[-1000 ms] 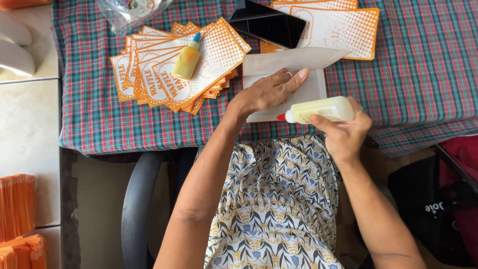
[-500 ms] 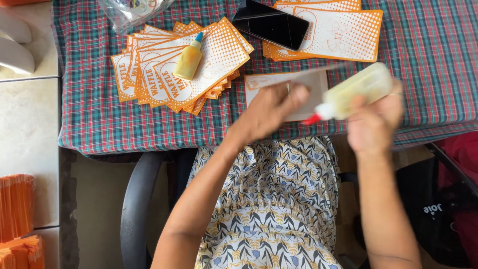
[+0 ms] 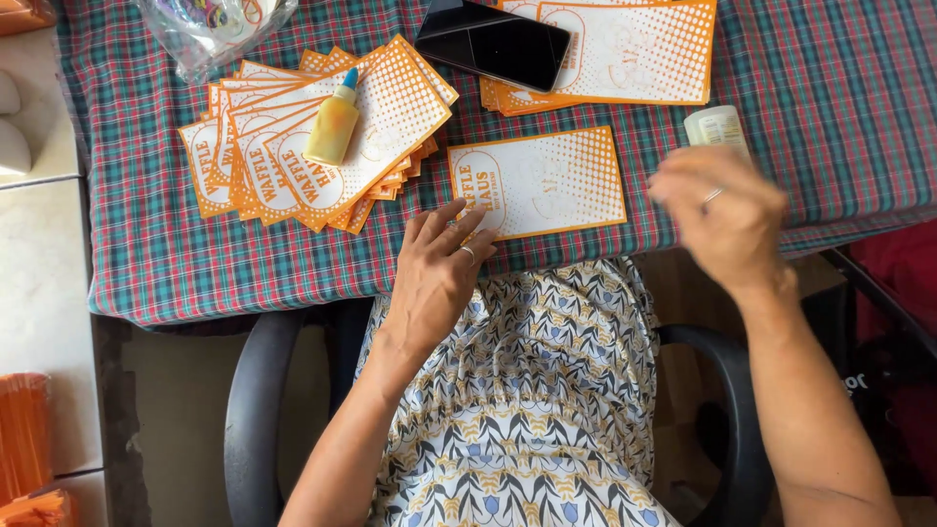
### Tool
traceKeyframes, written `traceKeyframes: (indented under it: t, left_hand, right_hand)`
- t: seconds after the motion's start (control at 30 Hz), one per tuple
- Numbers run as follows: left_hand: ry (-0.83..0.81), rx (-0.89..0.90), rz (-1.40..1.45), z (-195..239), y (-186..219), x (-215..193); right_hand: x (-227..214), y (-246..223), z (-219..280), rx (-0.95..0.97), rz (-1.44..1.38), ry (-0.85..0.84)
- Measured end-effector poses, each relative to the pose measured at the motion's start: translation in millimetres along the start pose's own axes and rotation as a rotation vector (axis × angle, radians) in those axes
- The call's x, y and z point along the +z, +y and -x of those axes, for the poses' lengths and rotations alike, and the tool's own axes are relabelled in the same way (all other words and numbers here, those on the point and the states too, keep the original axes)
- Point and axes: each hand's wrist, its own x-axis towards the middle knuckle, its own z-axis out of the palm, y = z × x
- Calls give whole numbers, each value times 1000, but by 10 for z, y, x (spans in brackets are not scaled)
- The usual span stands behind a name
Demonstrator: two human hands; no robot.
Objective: Folding paper menus and applying glue to the edges to assemble them.
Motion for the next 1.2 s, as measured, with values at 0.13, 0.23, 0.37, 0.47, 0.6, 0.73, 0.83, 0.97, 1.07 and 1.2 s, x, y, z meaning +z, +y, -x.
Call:
traceKeyframes:
  t: [0.13, 0.23, 0.37, 0.47, 0.6, 0.73, 0.83, 0.97, 1.07, 1.2]
  left_hand:
    - [-3, 7, -13, 28, -35, 34]
    - [-23, -32, 2, 63, -59, 79]
    - [7, -46, 10, 81, -71, 102]
    - [46, -39, 7, 65, -76, 106]
    - [59, -36, 13, 62, -89, 116]
    - [52, -57, 3, 6, -25, 64]
    - [16, -100, -17, -91, 105, 20]
    - [-65, -138, -22, -395, 457, 123]
    - [-126, -79, -44, -612, 648, 619]
    - [-372, -219, -321, -742, 547, 1011]
  right_hand:
    - [253, -69, 80, -110, -264, -120]
    - [325, -20, 156, -111, -252, -144]
    - [315, -49, 117, -109, -245, -152]
    - [280, -71, 24, -93, -264, -165]
    - [274, 27, -22, -33, -258, -267]
    - [273, 206, -136, -40, -130, -417]
    - [227, 283, -232, 140, 29, -736]
    - [251, 292, -256, 93, 88, -793]
    - [280, 278, -225, 58, 78, -765]
    - [296, 268, -220, 22, 147, -743]
